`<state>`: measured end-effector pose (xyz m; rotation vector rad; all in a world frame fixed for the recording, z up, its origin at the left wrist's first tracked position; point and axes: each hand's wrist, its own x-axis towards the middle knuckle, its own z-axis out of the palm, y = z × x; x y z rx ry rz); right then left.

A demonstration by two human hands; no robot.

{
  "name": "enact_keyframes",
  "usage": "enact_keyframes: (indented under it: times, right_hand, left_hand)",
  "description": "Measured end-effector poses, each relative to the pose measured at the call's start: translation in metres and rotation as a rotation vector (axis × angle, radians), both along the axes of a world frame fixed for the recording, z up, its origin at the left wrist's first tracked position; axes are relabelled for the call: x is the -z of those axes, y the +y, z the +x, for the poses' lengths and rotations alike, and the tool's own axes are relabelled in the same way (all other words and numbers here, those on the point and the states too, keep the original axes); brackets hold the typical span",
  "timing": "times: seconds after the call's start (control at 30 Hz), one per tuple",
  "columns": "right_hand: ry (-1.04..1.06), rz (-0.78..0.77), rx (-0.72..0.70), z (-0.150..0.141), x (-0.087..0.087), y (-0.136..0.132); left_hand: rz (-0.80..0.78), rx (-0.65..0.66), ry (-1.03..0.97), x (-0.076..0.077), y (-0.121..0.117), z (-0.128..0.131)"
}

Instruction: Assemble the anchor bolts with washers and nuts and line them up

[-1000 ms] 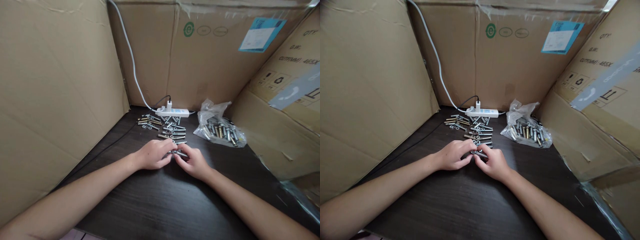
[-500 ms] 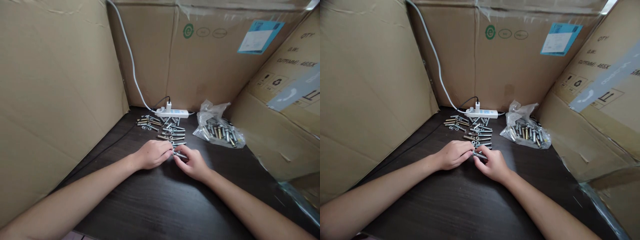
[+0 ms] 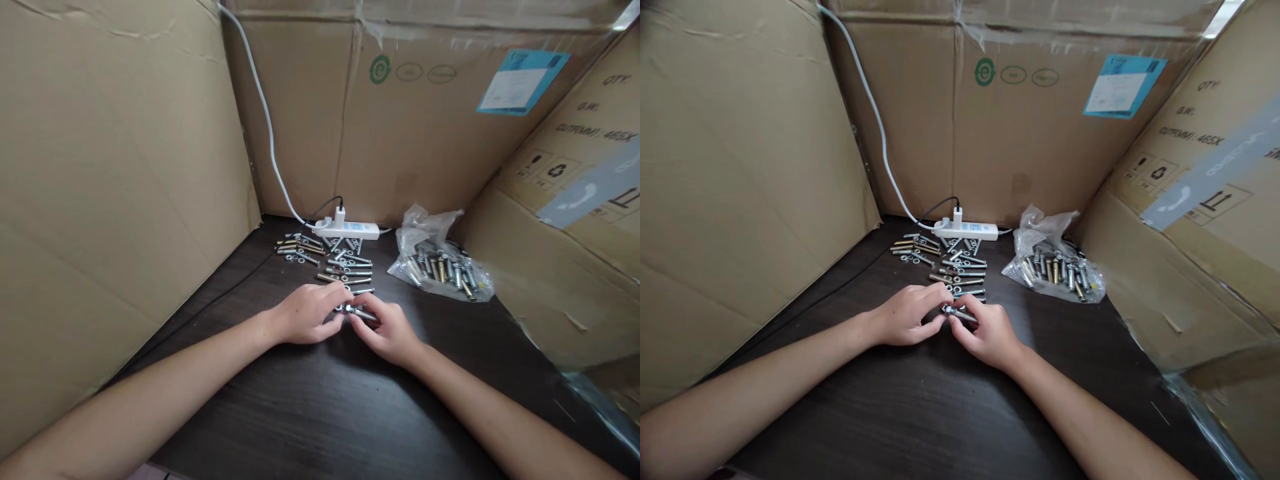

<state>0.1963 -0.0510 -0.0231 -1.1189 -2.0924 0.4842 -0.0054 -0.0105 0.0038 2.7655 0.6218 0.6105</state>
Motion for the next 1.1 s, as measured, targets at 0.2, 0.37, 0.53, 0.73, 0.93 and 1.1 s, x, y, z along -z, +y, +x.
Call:
enact_keyframes:
  times: [0.2,0.37,0.53,0.73,0.93,1.1]
  right_hand:
    - [0.000,0.004,0.005,-0.0010,-0.0028,-0.0011]
    - [0.002,0.013,0.004,-0.0003,-0.0010,-0.0007]
    - [0.010,0.011,0.000,-0.0009,-0.0026,-0.0013]
    - [0.017,0.019,-0.013,0.0001,-0.0011,-0.0009]
    - [0.010,0.012,-0.012,0.0006,0.0007,0.0004]
    - [-0.016,0.011,-0.016,0.0007,-0.0011,-0.0007]
  left_hand:
    - [0.007,-0.008,0.050,-0.0007,0.0014,0.0006]
    - [-0.001,-0.014,0.063,-0.0025,0.0017,0.0007]
    - [-0.015,-0.033,-0.005,-0.0032,0.0002,-0.0003]
    - [0.004,-0.005,-0.032,0.0004,0.0004,0.0004]
    - [0.002,-0.006,0.010,-0.0016,0.0009,0.0007]
    - [0.016,-0.022,0.058,-0.0029,0.0016,0.0013]
